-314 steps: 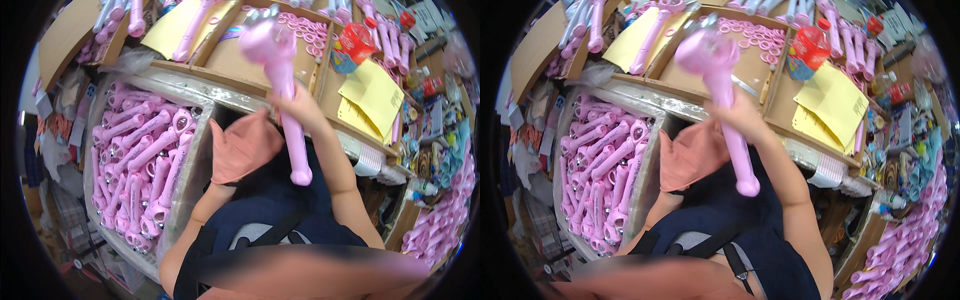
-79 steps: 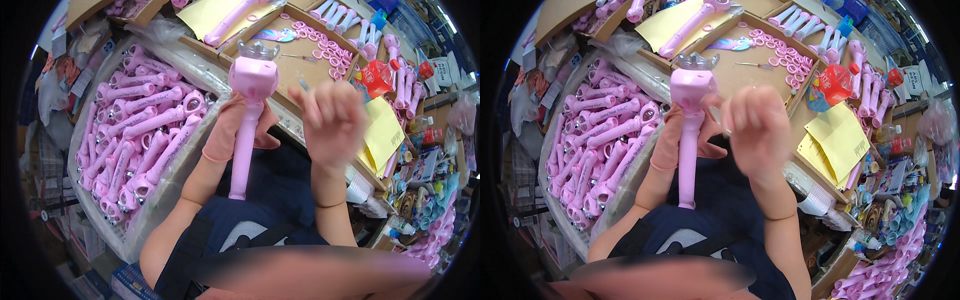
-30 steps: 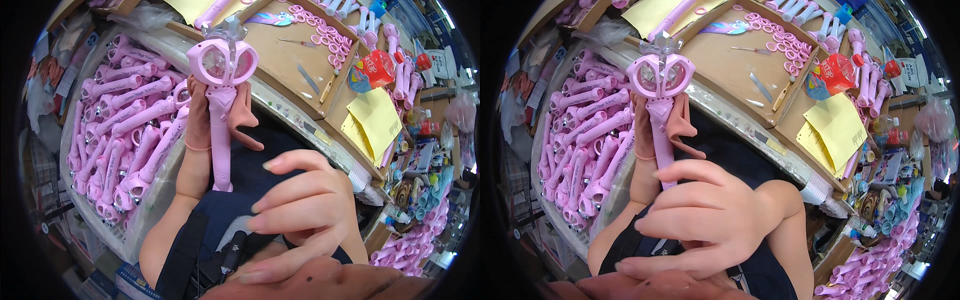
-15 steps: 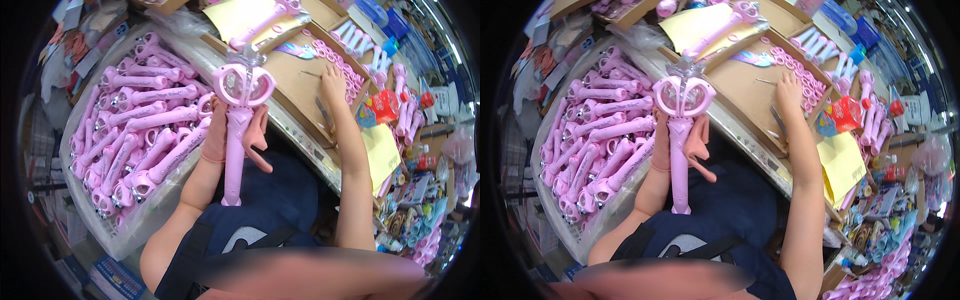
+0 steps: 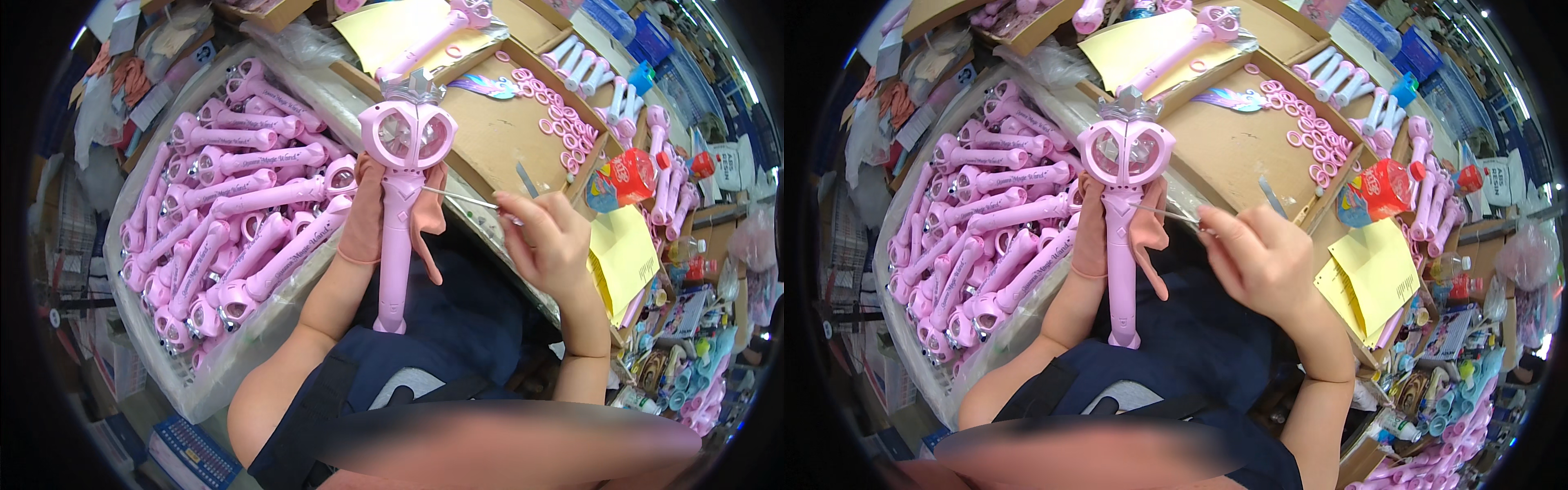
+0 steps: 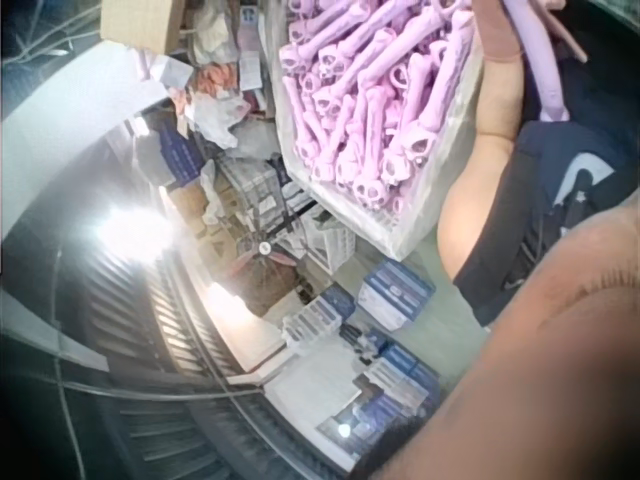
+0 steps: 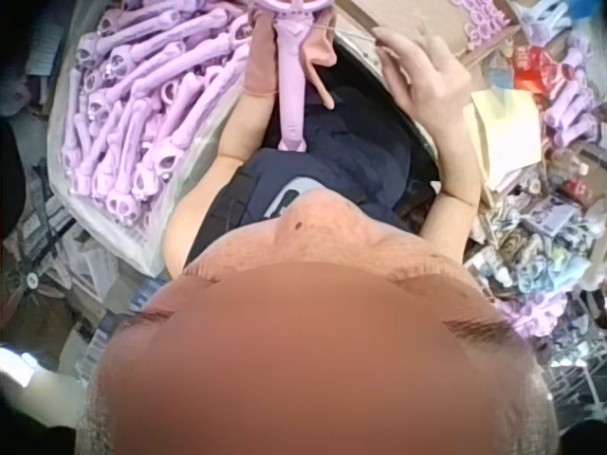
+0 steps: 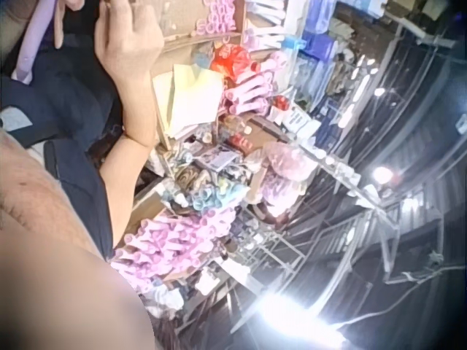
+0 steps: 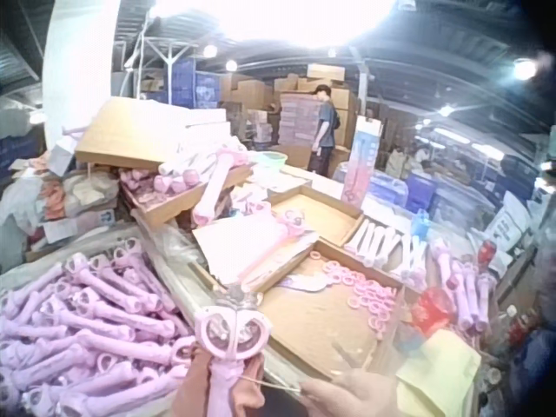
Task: The person assembles pink light-up wands by inserting a clear plastic piece into the top of each wand and using a small metal tool to adjust internal components. The person handles the wands one at a time, testing the light function after each adjustment.
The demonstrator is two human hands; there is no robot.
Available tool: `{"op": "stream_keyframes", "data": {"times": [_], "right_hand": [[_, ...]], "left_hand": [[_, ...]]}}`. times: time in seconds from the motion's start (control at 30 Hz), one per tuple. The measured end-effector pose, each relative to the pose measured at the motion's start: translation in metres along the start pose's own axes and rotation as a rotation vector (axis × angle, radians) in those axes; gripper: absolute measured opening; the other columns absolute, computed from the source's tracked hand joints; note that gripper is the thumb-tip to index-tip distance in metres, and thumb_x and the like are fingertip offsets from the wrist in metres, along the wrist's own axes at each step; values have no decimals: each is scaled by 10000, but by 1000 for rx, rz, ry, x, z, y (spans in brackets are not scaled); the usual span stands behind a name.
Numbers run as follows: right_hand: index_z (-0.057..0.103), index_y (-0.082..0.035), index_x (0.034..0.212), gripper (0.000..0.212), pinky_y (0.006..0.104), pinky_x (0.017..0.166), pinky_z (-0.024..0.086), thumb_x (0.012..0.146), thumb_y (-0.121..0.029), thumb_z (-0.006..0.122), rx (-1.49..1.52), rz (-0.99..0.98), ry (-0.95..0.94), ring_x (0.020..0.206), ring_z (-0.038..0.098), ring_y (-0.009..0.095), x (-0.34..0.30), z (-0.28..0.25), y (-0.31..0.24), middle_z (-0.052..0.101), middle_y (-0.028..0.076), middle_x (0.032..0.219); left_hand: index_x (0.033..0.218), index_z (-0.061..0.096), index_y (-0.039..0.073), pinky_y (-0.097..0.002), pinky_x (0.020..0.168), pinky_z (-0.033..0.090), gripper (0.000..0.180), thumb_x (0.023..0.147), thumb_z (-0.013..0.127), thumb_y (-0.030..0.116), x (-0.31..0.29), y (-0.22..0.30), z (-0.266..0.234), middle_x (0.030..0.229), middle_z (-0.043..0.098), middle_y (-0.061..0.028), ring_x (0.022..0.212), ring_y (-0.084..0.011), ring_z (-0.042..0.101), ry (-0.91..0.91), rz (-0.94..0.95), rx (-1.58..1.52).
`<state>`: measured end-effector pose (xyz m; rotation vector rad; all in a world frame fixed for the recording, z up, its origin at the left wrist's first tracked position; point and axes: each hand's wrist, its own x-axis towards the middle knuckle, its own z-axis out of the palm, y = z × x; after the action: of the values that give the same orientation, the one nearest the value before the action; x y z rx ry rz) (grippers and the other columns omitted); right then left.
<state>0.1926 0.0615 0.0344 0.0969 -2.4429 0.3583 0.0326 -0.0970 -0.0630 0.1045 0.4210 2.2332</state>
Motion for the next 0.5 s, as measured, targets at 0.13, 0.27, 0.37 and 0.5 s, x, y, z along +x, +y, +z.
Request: {"op": "stream_keyframes", "data": {"times": [0.13, 0.27, 0.37, 0.5], "right_hand": [[702, -80, 1044, 266, 338, 481, 436, 787, -95, 772, -108, -96, 67, 549, 548, 199, 6, 0, -9, 513, 28, 680], [693, -84, 1035, 304, 311, 485, 418, 734, -101, 735, -258, -179, 72, 565, 523, 165, 4, -2, -11, 451, 13, 691], [684, -86, 1040, 321, 300, 494, 413, 720, -105, 707, -269, -179, 88, 589, 520, 151, -1, -7, -14, 428, 10, 710], [668, -80, 1051, 322, 295, 505, 415, 731, -100, 697, -292, -188, 70, 610, 525, 151, -3, -8, -13, 427, 12, 725]], "left_hand": [[1178, 446, 63, -342, 820, 490, 420, 1009, 493, 445, 0, -13, 8, 1122, 540, -118, 972, -211, 540, 26, 168, 349], [1178, 453, 72, -331, 685, 479, 479, 998, 504, 513, -12, -16, 20, 1043, 533, -106, 843, -194, 524, -42, 39, 339], [1210, 473, 71, -336, 637, 474, 460, 1014, 482, 487, -15, -12, 27, 993, 553, -118, 780, -212, 543, -160, -47, 271], [1245, 489, 51, -339, 599, 457, 512, 1006, 481, 504, -18, -15, 34, 936, 568, -134, 719, -222, 546, -138, -31, 352]]}}
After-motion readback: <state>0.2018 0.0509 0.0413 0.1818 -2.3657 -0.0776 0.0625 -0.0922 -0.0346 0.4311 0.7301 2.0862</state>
